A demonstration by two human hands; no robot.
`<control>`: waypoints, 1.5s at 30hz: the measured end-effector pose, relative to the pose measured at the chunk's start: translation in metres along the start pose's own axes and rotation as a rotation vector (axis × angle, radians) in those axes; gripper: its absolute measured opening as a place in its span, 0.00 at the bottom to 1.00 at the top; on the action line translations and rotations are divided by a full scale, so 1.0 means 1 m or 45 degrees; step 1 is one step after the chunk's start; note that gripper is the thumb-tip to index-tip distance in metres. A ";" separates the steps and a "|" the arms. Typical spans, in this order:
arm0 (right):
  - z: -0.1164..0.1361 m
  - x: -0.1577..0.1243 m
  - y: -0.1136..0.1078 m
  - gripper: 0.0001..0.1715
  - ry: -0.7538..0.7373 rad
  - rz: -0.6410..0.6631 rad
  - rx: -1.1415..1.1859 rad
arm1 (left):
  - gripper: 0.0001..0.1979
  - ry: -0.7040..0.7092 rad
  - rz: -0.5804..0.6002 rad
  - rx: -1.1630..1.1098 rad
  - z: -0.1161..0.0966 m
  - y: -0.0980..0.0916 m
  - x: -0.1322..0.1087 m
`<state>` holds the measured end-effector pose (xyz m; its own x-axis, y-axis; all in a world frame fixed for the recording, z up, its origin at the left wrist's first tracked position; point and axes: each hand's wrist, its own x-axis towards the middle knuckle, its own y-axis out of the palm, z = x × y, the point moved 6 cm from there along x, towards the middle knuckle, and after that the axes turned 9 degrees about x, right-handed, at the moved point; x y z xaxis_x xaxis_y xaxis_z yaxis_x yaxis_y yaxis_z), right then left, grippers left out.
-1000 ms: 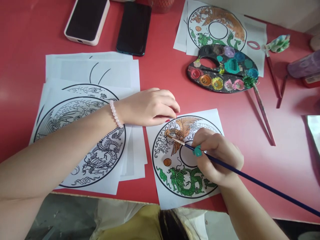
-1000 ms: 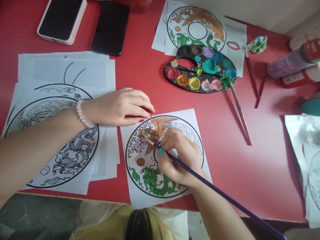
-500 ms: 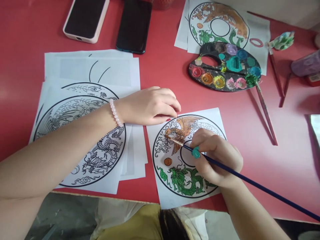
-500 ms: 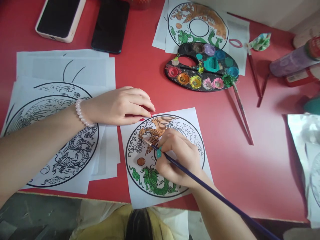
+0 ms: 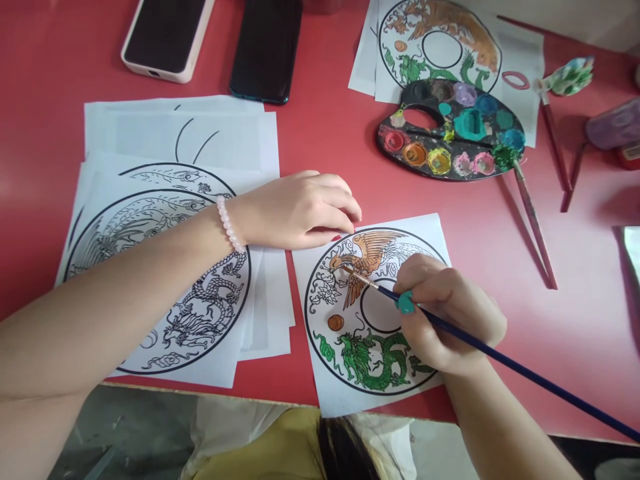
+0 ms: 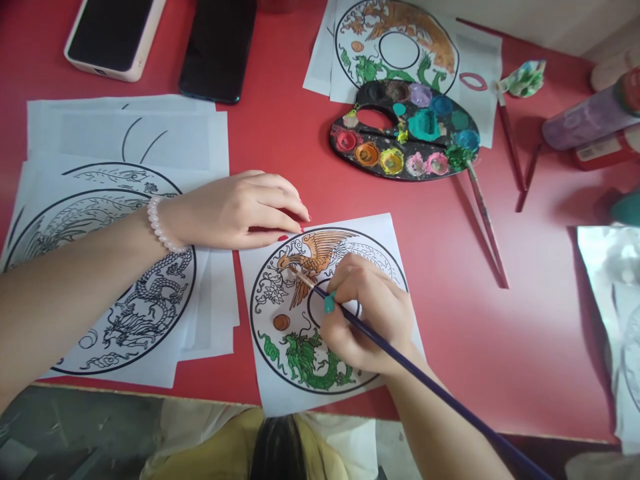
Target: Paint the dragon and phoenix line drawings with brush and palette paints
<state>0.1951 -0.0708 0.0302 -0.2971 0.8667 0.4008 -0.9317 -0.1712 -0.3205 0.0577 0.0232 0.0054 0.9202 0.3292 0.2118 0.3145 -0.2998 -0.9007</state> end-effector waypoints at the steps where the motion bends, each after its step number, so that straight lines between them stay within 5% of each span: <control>1: 0.001 0.001 0.001 0.14 -0.009 0.013 0.001 | 0.12 0.006 -0.002 0.001 0.000 0.000 0.000; 45: 0.005 0.003 0.003 0.16 -0.057 0.030 -0.089 | 0.11 0.032 -0.051 0.016 -0.001 -0.002 -0.001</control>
<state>0.1898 -0.0709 0.0352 -0.3291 0.8409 0.4297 -0.9079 -0.1567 -0.3888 0.0563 0.0225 0.0072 0.9124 0.3182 0.2573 0.3488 -0.2757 -0.8957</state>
